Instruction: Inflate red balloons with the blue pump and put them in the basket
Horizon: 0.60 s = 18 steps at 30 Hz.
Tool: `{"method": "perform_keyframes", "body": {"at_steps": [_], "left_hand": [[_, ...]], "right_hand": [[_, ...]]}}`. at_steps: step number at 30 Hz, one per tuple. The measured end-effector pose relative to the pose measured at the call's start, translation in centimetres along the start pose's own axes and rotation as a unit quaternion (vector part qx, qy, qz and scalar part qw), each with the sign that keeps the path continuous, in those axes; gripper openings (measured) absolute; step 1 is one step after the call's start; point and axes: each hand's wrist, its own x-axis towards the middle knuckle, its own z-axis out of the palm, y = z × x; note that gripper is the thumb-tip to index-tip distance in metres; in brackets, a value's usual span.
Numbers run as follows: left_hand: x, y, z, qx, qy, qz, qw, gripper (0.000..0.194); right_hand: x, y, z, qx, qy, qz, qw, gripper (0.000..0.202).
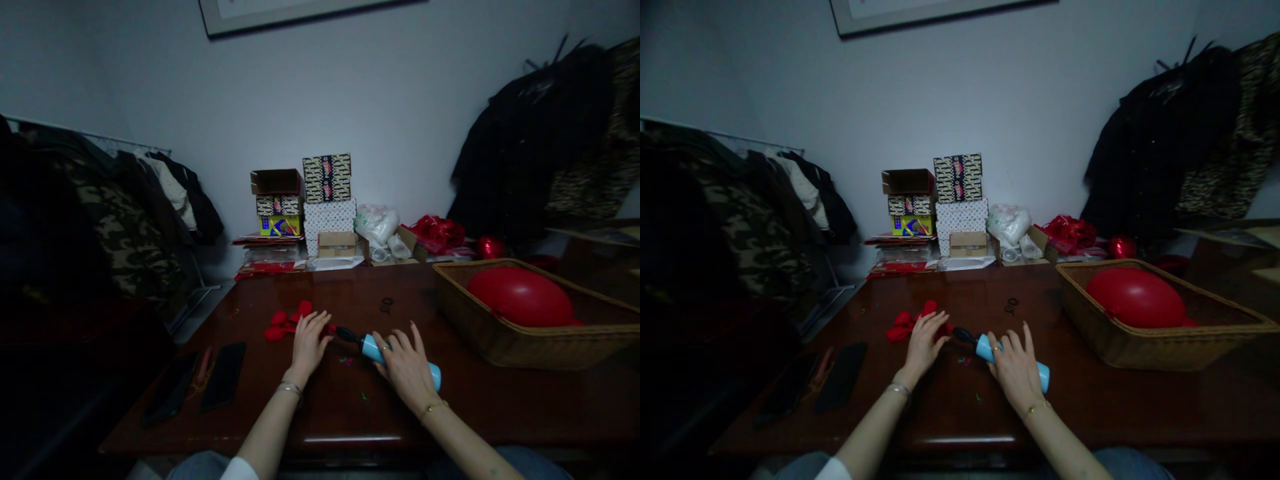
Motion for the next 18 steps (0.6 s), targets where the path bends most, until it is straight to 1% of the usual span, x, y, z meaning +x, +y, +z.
{"method": "perform_keyframes", "body": {"at_steps": [2, 3, 4, 5, 6, 7, 8, 9, 10, 11, 12, 14, 16, 17, 18], "left_hand": [[-0.8, 0.6, 0.9, -0.043, 0.067, -0.097, 0.992, 0.033], [-1.3, 1.0, 1.5, -0.075, 0.094, -0.157, 0.980, 0.031], [-1.6, 1.3, 2.1, -0.121, 0.107, -0.214, 0.963, 0.034], [-1.8, 1.7, 2.7, -0.179, 0.103, -0.268, 0.941, 0.039], [-1.9, 2.0, 3.3, -0.251, 0.082, -0.313, 0.912, 0.043], [-1.8, 2.4, 3.8, -0.333, 0.064, -0.354, 0.872, 0.046], [-1.6, 2.7, 4.1, -0.418, 0.051, -0.393, 0.817, 0.048], [-1.2, 3.0, 4.4, -0.500, 0.038, -0.414, 0.760, 0.048], [-0.7, 3.3, 4.4, -0.562, 0.038, -0.428, 0.707, 0.049], [-0.3, 3.6, 4.4, -0.613, 0.046, -0.424, 0.665, 0.049], [0.2, 3.9, 4.4, -0.655, 0.060, -0.415, 0.628, 0.046], [1.0, 4.4, 4.2, -0.720, 0.106, -0.394, 0.561, 0.036], [1.4, 4.6, 4.3, -0.762, 0.152, -0.382, 0.500, 0.026], [1.5, 4.6, 4.3, -0.775, 0.168, -0.379, 0.478, 0.023], [1.6, 4.5, 4.3, -0.783, 0.178, -0.376, 0.462, 0.022]], "right_hand": [[-0.1, 0.0, 0.0, -0.005, -0.001, 0.009, 1.000, 0.049], [-0.1, -0.1, 0.0, -0.007, -0.002, 0.013, 1.000, 0.049], [-0.1, -0.1, -0.1, -0.008, -0.003, 0.016, 1.000, 0.048], [0.0, -0.2, -0.1, -0.009, -0.002, 0.019, 1.000, 0.048], [0.0, -0.3, -0.2, -0.009, 0.000, 0.021, 1.000, 0.048], [0.0, -0.5, -0.2, -0.007, 0.003, 0.022, 1.000, 0.048], [0.1, -0.7, -0.2, -0.005, 0.007, 0.022, 1.000, 0.047], [0.1, -1.0, -0.2, -0.001, 0.011, 0.022, 1.000, 0.047], [0.0, -1.2, -0.2, 0.003, 0.013, 0.022, 1.000, 0.048], [0.0, -1.6, -0.1, 0.007, 0.013, 0.022, 1.000, 0.048], [0.0, -1.9, -0.1, 0.011, 0.013, 0.022, 1.000, 0.048], [-0.2, -2.6, 0.0, 0.016, 0.009, 0.027, 0.999, 0.049], [-0.3, -3.2, 0.0, 0.021, 0.006, 0.032, 0.999, 0.049], [-0.4, -3.4, 0.0, 0.023, 0.004, 0.034, 0.999, 0.050], [-0.4, -3.5, -0.1, 0.026, 0.000, 0.034, 0.999, 0.052]]}}
